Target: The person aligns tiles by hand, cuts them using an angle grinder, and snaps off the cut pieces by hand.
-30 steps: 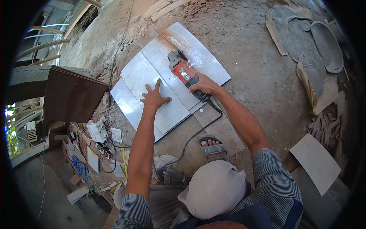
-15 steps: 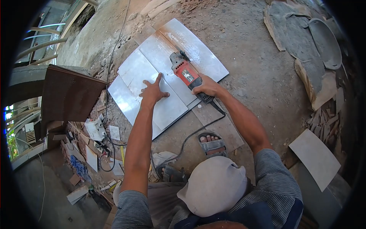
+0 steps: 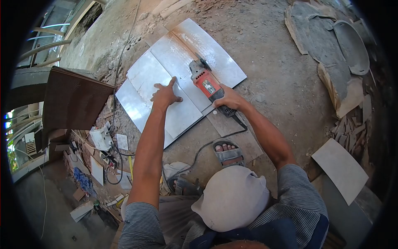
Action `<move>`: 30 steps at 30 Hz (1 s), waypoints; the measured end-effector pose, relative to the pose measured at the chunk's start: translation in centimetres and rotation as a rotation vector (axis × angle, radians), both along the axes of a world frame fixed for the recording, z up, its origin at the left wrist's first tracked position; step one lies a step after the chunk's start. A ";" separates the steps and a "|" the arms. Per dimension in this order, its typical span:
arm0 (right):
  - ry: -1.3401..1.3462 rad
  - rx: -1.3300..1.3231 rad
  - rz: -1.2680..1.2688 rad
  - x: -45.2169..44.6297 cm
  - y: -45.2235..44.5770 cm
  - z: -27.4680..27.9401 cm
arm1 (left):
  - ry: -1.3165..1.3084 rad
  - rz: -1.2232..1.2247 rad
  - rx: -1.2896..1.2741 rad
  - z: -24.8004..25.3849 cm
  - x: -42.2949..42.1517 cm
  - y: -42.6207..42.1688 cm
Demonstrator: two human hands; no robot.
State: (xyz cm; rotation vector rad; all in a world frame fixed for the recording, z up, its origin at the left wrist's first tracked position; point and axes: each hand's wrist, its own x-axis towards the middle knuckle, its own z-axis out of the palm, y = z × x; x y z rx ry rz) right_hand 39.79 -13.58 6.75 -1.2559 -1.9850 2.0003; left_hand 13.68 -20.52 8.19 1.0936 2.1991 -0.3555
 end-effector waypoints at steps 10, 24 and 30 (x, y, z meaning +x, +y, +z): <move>-0.019 0.030 0.001 2.2 -1.7 -1.2 | 0.009 0.008 -0.019 0.0 0.1 0.1; 0.040 -0.030 -0.029 4.5 -3.9 0.2 | 0.041 -0.018 -0.008 0.6 0.3 -0.1; -0.015 -0.048 -0.003 5.8 -4.6 -1.4 | 0.048 -0.019 0.014 0.4 0.2 -0.3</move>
